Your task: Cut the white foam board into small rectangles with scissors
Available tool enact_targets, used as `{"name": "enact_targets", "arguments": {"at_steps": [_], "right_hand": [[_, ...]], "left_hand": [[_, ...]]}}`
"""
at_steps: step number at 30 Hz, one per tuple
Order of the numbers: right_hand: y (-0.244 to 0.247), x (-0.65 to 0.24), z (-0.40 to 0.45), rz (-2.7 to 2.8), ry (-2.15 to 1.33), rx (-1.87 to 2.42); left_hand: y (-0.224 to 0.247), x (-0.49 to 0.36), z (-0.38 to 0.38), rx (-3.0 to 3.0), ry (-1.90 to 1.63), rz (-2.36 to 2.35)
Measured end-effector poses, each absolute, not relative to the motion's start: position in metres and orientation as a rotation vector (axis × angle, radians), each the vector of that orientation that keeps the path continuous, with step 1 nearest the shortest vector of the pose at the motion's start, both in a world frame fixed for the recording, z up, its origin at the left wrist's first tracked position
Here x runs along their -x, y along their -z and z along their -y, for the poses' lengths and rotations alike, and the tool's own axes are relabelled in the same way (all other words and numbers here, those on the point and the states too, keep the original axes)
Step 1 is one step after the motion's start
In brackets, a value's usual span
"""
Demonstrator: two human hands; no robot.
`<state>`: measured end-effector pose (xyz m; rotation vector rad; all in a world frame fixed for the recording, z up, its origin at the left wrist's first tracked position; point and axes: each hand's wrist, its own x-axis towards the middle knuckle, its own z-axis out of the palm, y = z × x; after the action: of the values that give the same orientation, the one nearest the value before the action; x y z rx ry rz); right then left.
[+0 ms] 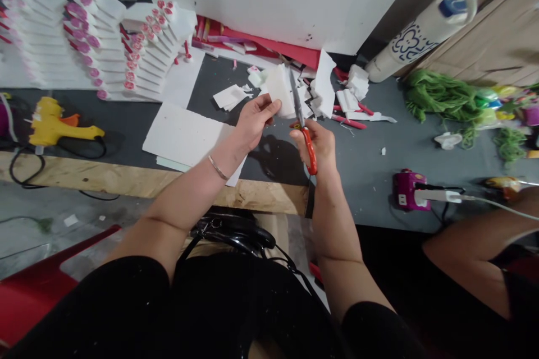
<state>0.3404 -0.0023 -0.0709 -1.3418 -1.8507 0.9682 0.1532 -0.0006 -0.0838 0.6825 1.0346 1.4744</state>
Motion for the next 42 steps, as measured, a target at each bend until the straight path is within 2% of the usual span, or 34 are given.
{"name": "enact_targets", "arguments": {"at_steps": [8,15,24,38,42], "right_hand": [[0.060,-0.357,-0.004,1.878,-0.905,1.302],[0.035,-0.371,0.007,2.062,-1.278,1.200],[0.036,-0.366,0.007,1.910,-1.419,1.262],[0.048,-0.363,0.006,2.050,-1.068,1.242],[0.048,-0.357,0.007,2.022,-1.075,1.264]], "left_hand": [[0.076,-0.138,-0.002,-0.632,-1.409,-0.929],[0.070,-0.129,-0.002,-0.701,-1.457,-1.036],[0.073,-0.126,-0.007,-0.815,-1.568,-1.229],[0.075,-0.131,-0.005,-0.872,-1.486,-1.208],[0.076,-0.131,-0.006,-0.845,-1.476,-1.218]]}}
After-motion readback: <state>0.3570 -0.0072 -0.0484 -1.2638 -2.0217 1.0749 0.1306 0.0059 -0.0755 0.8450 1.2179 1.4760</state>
